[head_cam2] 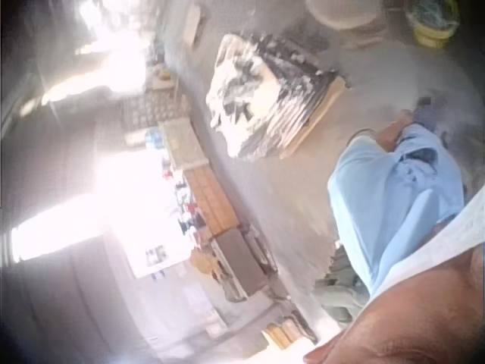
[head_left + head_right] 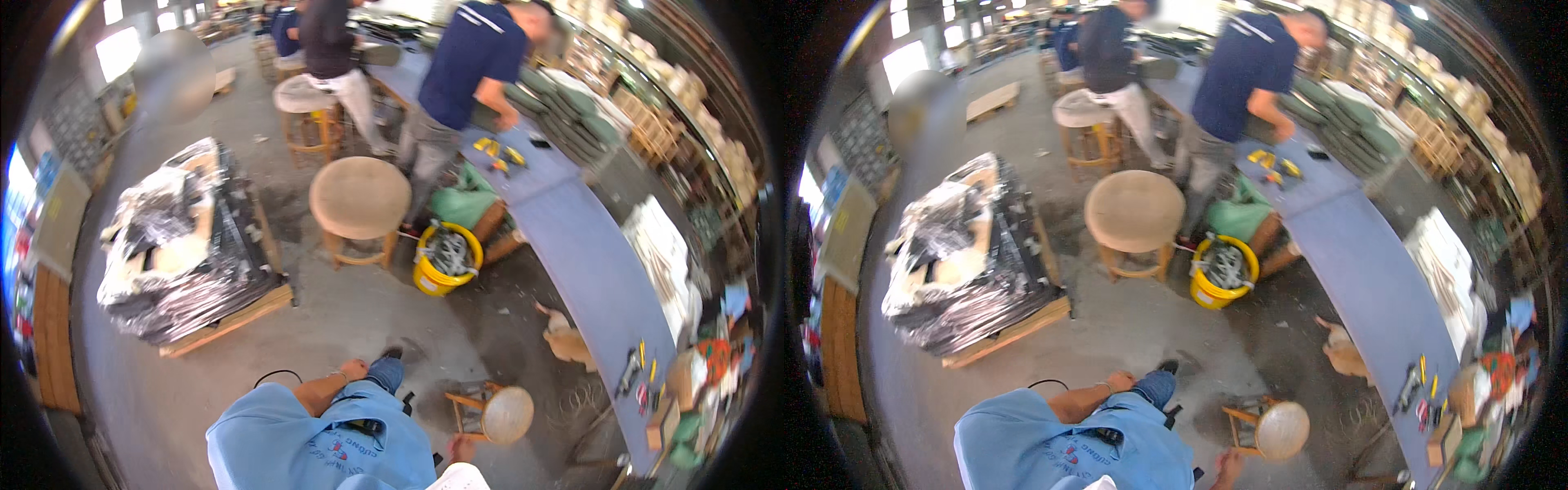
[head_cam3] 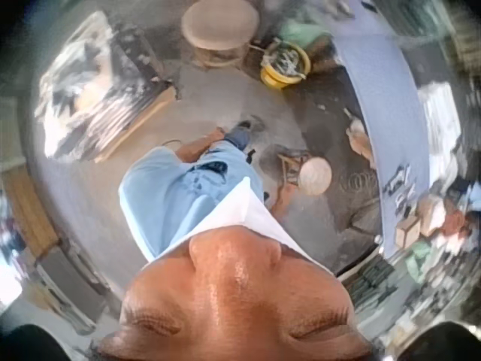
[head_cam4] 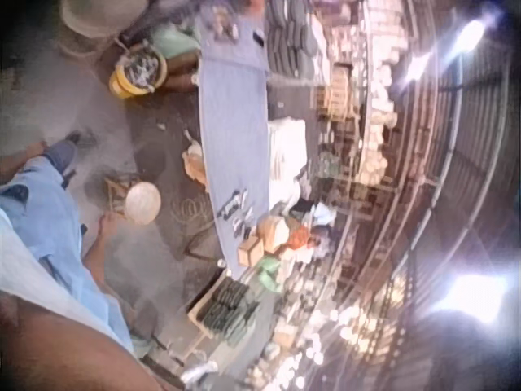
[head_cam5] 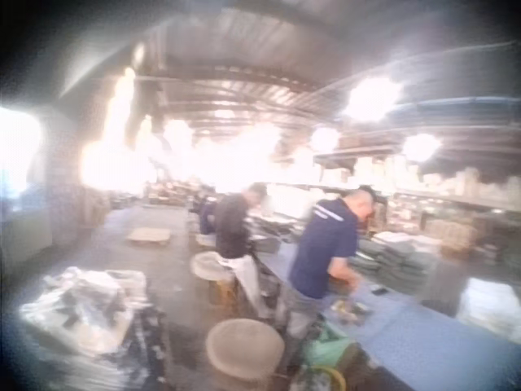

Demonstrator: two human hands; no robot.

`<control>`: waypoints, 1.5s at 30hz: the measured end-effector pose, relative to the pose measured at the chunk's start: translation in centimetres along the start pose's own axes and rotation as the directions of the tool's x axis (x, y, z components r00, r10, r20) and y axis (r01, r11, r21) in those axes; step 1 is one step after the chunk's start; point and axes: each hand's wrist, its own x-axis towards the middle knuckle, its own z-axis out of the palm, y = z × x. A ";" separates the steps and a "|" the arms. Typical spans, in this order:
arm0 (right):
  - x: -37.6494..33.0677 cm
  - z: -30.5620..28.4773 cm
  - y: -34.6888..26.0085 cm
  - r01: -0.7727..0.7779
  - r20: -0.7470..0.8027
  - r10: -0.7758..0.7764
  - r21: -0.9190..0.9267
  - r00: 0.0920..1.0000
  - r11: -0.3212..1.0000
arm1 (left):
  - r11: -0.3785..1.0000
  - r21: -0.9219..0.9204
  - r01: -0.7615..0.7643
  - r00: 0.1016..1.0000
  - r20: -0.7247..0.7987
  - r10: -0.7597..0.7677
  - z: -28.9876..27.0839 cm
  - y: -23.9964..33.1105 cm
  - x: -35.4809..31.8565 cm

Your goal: The person folds fabric over a cushion core and secures it using a staple gun. They trim excess fabric with a utility knife and place the finished cushion onto a stack. The process is repeated for multiple cushions.

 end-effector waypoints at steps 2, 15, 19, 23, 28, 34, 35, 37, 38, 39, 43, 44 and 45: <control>6.8 -0.2 -6.5 0.105 -0.068 -0.084 0.452 0.994 0.886 | 0.980 0.175 -0.097 0.994 0.060 0.088 -0.5 -2.4 4.4; 18.7 -1.6 -17.5 -0.217 -0.050 0.329 0.656 0.943 0.723 | 0.127 0.667 -0.734 0.677 0.704 0.213 -6.3 27.8 34.2; 18.3 -1.0 -17.1 -0.145 -0.084 0.379 0.832 0.921 0.536 | 0.819 0.217 -0.532 0.820 0.374 0.434 -8.8 38.5 40.7; 20.5 -6.7 -20.1 0.039 -0.335 0.461 0.840 0.822 0.541 | 0.968 -0.232 -0.097 0.858 0.473 0.200 -5.1 53.7 40.0; 35.2 -17.3 -29.5 0.311 -0.467 0.214 0.804 0.858 0.507 | 0.934 -0.225 -0.278 0.689 0.631 0.357 -0.6 53.6 42.9; 52.6 -29.9 -40.1 0.365 -0.455 -0.028 0.674 0.890 0.643 | 0.839 0.062 -0.540 0.615 0.710 0.343 1.1 61.4 39.5; 55.1 -30.6 -41.6 0.390 -0.476 -0.103 0.556 0.873 0.734 | 0.891 0.000 -0.454 0.611 0.727 0.312 0.6 62.1 39.6; 58.7 -31.7 -44.5 0.406 -0.494 -0.210 0.332 0.844 0.852 | 0.957 -0.142 -0.253 0.589 0.762 0.269 -0.4 64.3 40.4; 60.0 -32.0 -46.4 0.401 -0.504 -0.241 0.237 0.829 0.885 | 0.962 -0.157 -0.223 0.586 0.767 0.261 -1.0 65.4 41.0; 61.2 -32.1 -48.1 0.397 -0.509 -0.279 0.138 0.814 0.907 | 0.943 -0.131 -0.306 0.587 0.754 0.295 -1.7 66.9 41.7; 65.5 -30.3 -51.4 0.377 -0.459 -0.383 -0.110 0.802 0.920 | 0.749 0.045 -0.661 0.619 0.597 0.510 -7.0 73.5 46.9; 66.6 -29.0 -49.7 0.337 -0.486 -0.401 -0.218 0.777 0.916 | 0.784 0.033 -0.620 0.669 0.543 0.507 -8.8 76.6 47.7; 67.5 -27.9 -49.3 0.310 -0.499 -0.439 -0.324 0.747 0.894 | 0.819 0.022 -0.573 0.729 0.470 0.497 -11.2 79.7 48.9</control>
